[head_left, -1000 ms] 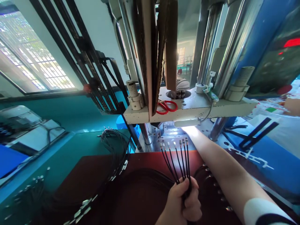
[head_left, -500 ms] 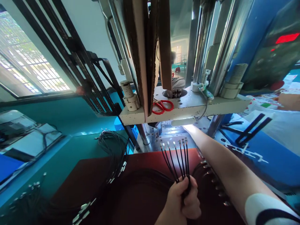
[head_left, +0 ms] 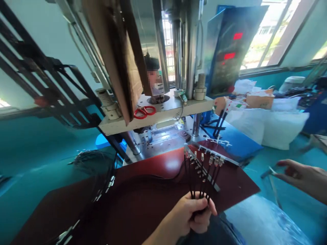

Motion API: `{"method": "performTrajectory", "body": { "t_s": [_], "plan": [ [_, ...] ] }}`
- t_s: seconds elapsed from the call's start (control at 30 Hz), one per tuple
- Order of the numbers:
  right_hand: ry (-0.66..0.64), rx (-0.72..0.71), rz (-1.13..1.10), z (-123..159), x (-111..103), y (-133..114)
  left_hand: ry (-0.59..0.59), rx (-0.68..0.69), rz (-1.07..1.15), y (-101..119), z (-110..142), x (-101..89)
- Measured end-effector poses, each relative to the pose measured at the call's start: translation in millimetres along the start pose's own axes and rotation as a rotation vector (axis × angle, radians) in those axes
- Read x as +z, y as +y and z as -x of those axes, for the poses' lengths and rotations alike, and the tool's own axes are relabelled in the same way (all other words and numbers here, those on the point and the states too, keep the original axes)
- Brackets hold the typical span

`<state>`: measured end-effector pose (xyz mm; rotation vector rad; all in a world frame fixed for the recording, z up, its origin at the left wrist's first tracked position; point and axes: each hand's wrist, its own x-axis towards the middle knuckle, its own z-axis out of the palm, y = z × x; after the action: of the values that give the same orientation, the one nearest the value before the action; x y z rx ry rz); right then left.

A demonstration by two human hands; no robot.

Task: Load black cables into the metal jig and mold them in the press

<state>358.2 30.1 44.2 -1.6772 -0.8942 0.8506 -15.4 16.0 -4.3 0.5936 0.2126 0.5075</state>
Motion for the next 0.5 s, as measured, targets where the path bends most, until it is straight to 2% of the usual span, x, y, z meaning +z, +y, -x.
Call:
{"method": "performTrajectory", "body": {
  "t_s": [0.03, 0.07, 0.1, 0.2, 0.3, 0.37, 0.5],
  "plan": [
    [-0.046, -0.025, 0.158, 14.2, 1.9, 1.9, -0.020, -0.047, -0.024, -3.6, 0.1, 4.2],
    [-0.093, -0.065, 0.218, 28.4, 12.1, 1.5, -0.037, -0.091, -0.045, -6.9, 0.3, 8.2],
    [-0.198, -0.084, 0.193, 42.0, 28.4, -0.6, -0.050, -0.132, -0.066, -9.8, 0.5, 11.8],
    [-0.526, -0.031, -0.124, 73.4, 88.3, -8.5, -0.058, -0.210, -0.107, -18.6, 0.6, 17.9],
    [-0.666, 0.048, -0.392, 87.6, 126.9, -9.1, -0.001, -0.221, -0.126, -27.3, 1.2, 17.0],
    [-0.685, 0.050, -0.463, 88.9, 135.7, -5.4, 0.048, -0.223, -0.129, -31.8, 2.2, 14.8],
    [-0.693, 0.028, -0.466, 83.7, 136.8, 2.1, 0.095, -0.244, -0.149, -35.6, 3.1, 12.2]
  ]
}}
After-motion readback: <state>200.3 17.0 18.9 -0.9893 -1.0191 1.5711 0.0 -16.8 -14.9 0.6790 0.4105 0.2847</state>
